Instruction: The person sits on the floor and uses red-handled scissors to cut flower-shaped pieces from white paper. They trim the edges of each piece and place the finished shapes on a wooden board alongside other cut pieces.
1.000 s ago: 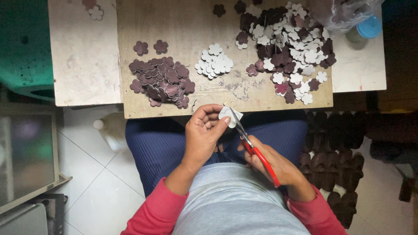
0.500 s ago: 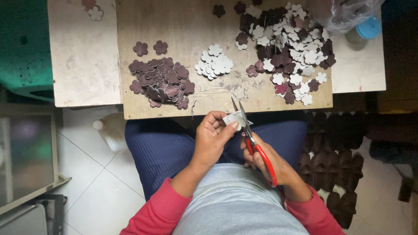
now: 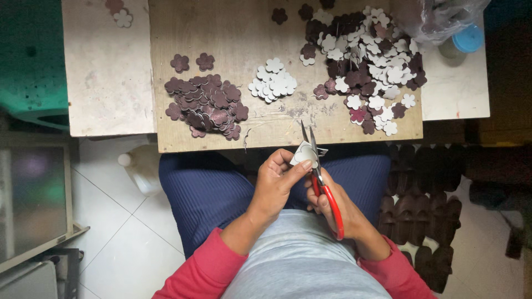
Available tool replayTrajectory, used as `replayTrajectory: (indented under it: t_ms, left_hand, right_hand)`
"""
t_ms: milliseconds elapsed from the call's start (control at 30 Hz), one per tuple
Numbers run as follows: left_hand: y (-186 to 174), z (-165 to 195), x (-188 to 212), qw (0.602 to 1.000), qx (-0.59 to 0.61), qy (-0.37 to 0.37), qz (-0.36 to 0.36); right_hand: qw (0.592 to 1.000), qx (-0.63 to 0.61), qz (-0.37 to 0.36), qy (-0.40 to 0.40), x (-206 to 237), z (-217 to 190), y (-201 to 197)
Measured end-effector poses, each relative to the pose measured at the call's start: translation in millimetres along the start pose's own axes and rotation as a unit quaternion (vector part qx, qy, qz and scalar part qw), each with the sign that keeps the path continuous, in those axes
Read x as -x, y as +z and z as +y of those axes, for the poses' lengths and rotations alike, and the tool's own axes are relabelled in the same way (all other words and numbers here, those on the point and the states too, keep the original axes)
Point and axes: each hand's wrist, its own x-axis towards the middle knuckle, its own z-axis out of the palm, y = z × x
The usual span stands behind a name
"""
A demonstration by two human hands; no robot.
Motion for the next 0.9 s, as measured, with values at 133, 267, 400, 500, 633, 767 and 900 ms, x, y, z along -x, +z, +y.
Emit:
replayTrajectory:
  t_ms: [133, 267, 400, 500, 633, 767, 900]
  left_hand:
    - [3, -1, 1, 1.000, 0.002, -0.010, -0.003]
    - [5, 0, 2, 0.999, -0.030, -0.010, -0.002]
    - [6, -1, 3, 1.000, -0.024, -0.006, 0.001]
    - [5, -1, 3, 1.000, -0.022, 0.004, -0.002]
    - [8, -1, 2, 1.000, -0.008, 0.021, 0.005]
    - [11, 3, 1, 0.997, 0.007, 0.069, 0.039]
    - [14, 8, 0, 0.995, -0.010, 0.072, 0.062]
  right_hand:
    - [1.000, 0.018, 0.018, -0.015, -1, -2, 4]
    - [0.998, 0.038, 0.029, -0.035, -2, -2, 5]
    - [0.997, 0.040, 0.041, -0.051, -2, -1, 5]
    - [0.998, 0.053, 0.034, -0.024, -1, 2, 3]
    - [0.998, 0.047, 0.028, -0.016, 1, 4, 1]
    - [0.998, 0.047, 0.023, -0.021, 2, 2, 1]
    - [1.000, 0.021, 0.002, 0.013, 2, -4, 1]
